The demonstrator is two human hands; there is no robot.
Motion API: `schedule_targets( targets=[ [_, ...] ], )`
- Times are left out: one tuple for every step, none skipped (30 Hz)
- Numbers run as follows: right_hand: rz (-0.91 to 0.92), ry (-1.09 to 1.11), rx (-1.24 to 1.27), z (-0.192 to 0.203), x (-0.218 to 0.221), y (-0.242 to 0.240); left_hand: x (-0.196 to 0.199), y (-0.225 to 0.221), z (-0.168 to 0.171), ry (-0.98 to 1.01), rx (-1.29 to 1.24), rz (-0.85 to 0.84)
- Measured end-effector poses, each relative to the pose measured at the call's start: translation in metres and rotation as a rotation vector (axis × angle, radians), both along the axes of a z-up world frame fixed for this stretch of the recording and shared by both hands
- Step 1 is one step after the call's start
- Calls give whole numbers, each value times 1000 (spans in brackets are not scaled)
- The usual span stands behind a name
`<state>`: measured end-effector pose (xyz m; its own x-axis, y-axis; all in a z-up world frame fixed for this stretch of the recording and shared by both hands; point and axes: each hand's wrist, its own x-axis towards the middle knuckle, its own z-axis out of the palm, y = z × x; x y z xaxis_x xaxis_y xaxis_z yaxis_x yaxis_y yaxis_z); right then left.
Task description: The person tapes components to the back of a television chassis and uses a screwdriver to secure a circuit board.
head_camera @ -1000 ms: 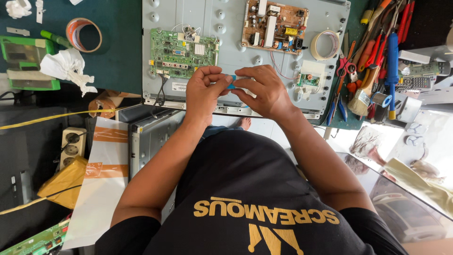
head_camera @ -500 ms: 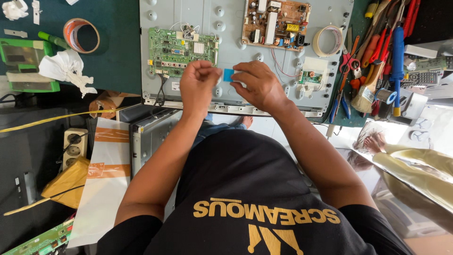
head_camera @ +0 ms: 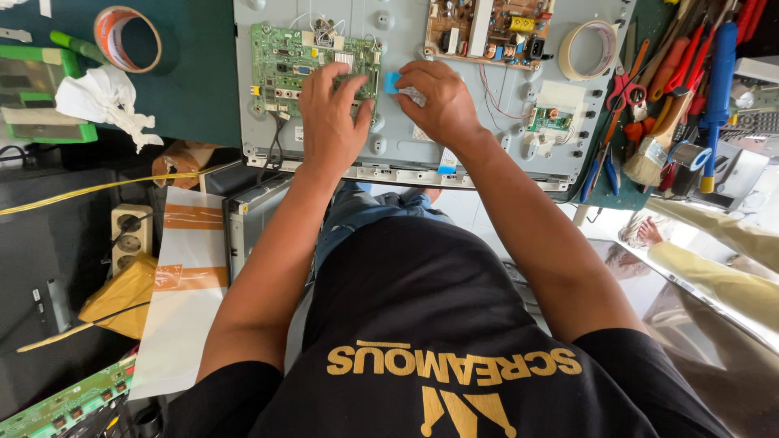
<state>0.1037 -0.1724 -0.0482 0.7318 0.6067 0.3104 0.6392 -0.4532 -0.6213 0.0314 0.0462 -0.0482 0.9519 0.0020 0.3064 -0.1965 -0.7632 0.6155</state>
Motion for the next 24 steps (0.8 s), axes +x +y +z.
schedule_targets(
  targets=[
    [-1,6,-1,-1,1,0,0,0,-1,6,-1,-1],
    [-4,6,3,-3,1,-1,0,-1,-2,9,23,0],
    [-7,5,7,-4,0,-1,-1,-1,-3,12,48,0],
    [-8,10,7,-5,0,-1,-2,-1,-4,16,47,-1],
    [-17,1,3,-6,0,-1,-2,-2,-5,18,64,-4],
    [-24,-9,1,-6,0,1,-2,-1,-5,18,83,-5],
    [-23,-6,4,-6,1,1,-2,-2,-4,20,85,-5],
    [-15,-16,14,-6,1,2,-2,-2,-4,16,97,-10],
    [-7,-26,24,-6,1,2,-2,-3,-3,12,108,-16],
    [-8,-23,25,-6,1,2,-3,-4,-2,14,110,-17],
    [-11,-30,30,-6,0,2,-4,-5,-1,37,125,-15],
    [-14,-41,35,-5,1,3,-3,-5,0,56,142,-12],
    [-15,-42,38,-5,2,4,-3,-6,1,55,145,-13],
    [-7,-45,44,-6,1,4,-4,-7,1,70,166,-9],
    [2,-49,50,-6,0,4,-5,-8,1,86,188,-4],
    [0,-48,53,-6,0,5,-5,-8,1,86,190,-6],
    [3,-62,58,-6,0,5,-5,-8,0,90,199,-5],
    [5,-76,63,-6,0,5,-6,-9,0,93,208,-6],
    [2,-75,65,-6,-1,6,-6,-9,1,94,211,-9],
    [-2,-82,60,-6,-1,6,-6,-9,1,108,205,-8],
    [-6,-89,55,-6,-1,6,-6,-9,1,121,198,-7],
    [-9,-89,57,-6,-1,6,-6,-10,1,121,201,-10],
    [-8,-84,53,-6,-1,6,-5,-10,1,120,198,-6],
    [-6,-79,49,-6,-1,7,-6,-10,2,120,196,-2]
  ],
)
